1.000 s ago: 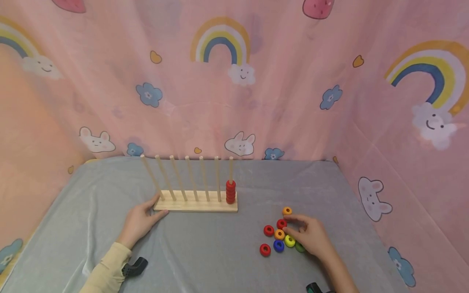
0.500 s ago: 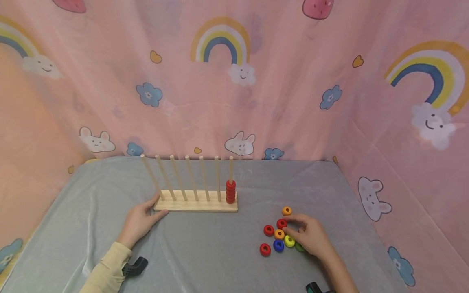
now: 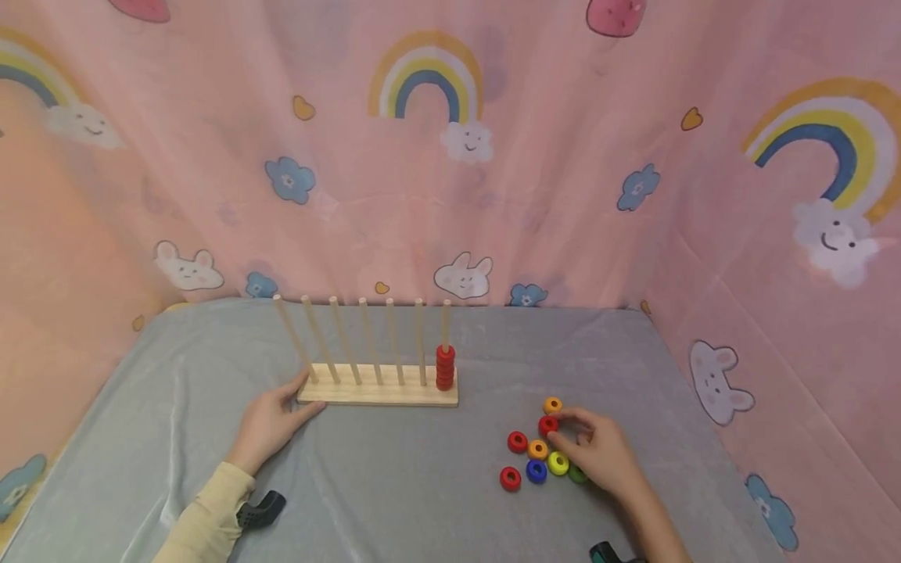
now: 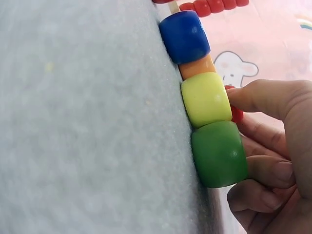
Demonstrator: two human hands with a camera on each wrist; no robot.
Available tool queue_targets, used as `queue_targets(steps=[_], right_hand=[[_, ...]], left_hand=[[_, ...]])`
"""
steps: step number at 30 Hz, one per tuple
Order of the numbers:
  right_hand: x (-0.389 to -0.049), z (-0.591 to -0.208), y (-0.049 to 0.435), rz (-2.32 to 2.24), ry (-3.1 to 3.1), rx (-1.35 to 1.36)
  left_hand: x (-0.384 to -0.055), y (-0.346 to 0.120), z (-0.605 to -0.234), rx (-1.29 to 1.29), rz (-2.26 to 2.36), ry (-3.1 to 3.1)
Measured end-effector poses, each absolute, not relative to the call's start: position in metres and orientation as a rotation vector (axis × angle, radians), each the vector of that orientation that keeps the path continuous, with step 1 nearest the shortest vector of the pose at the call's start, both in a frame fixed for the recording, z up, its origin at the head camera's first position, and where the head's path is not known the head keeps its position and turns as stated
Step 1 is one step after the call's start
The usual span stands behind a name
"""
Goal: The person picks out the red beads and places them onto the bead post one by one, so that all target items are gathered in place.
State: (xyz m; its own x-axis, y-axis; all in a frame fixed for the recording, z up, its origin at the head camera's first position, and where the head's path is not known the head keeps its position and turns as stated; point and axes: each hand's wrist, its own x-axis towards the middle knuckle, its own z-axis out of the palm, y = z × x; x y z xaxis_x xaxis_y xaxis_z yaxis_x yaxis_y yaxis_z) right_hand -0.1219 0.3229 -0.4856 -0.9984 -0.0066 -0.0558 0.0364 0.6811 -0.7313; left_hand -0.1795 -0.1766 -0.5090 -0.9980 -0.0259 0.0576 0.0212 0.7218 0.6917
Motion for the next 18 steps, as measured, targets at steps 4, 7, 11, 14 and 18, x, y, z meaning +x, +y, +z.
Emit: queue_targets(steps=[4,7,11,14,18], right_hand=[[-0.122,-0.483,0.321,-1.226,2.843,0.020],[-0.120,-0.478,0.321,-1.231,2.846,0.032],[-0.119,-0.469,0.319,-1.225,2.875,0.016],[-0.120,-0.460,0.317,-1.204,2.889,0.013],[-0.123,-0.448,0.312,-1.184,2.909,0.011]], left_hand=[[-0.179,-0.177,-0.508,-0.010,-1.148,-2.854],[-0.180,-0.176,-0.507,-0.019,-1.148,-2.848],[-0.180,-0.176,-0.507,-0.023,-1.159,-2.839],[-0.180,-0.176,-0.508,-0.020,-1.162,-2.834],[-0.180,-0.177,-0.508,-0.018,-1.163,-2.833]])
